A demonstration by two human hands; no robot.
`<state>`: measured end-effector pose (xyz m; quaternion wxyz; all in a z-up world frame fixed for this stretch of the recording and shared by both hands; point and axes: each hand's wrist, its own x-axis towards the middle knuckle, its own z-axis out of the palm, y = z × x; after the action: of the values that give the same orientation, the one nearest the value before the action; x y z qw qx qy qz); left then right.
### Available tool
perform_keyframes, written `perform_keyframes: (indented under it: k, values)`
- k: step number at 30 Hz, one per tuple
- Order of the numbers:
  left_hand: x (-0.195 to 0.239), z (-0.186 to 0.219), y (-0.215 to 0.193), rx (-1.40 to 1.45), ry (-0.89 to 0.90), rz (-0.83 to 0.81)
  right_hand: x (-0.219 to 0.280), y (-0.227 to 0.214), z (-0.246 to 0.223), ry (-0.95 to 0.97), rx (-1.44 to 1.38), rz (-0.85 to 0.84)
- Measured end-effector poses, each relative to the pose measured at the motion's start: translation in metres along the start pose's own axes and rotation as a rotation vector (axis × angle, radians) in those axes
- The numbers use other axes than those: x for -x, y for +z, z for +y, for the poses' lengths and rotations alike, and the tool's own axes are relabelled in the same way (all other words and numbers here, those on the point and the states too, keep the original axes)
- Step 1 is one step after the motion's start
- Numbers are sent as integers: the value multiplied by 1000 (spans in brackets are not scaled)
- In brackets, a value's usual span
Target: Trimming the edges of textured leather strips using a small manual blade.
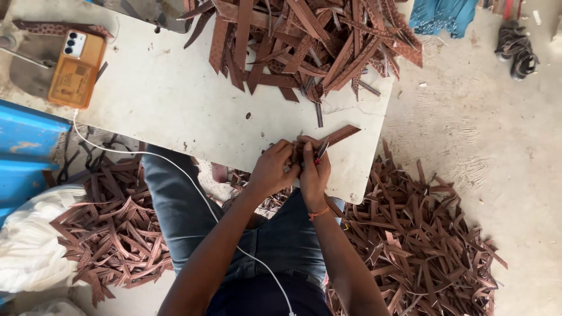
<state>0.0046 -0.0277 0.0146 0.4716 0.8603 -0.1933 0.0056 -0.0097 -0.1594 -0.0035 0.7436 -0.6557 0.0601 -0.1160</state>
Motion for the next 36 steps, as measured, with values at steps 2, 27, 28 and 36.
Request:
perform_keyframes:
  k: [2, 27, 28, 36]
  values:
    - [3, -2, 5, -9, 10, 25, 0, -3, 10, 36, -16, 6]
    - [-4, -2, -18, 186, -188, 115, -19, 25, -17, 121, 47, 77]
    - [-5, -2, -18, 198, -193, 106, -19, 23, -16, 129, 59, 85]
    - [-10, -12, -24, 118, -295, -60, -14, -21, -19, 201, 88, 70]
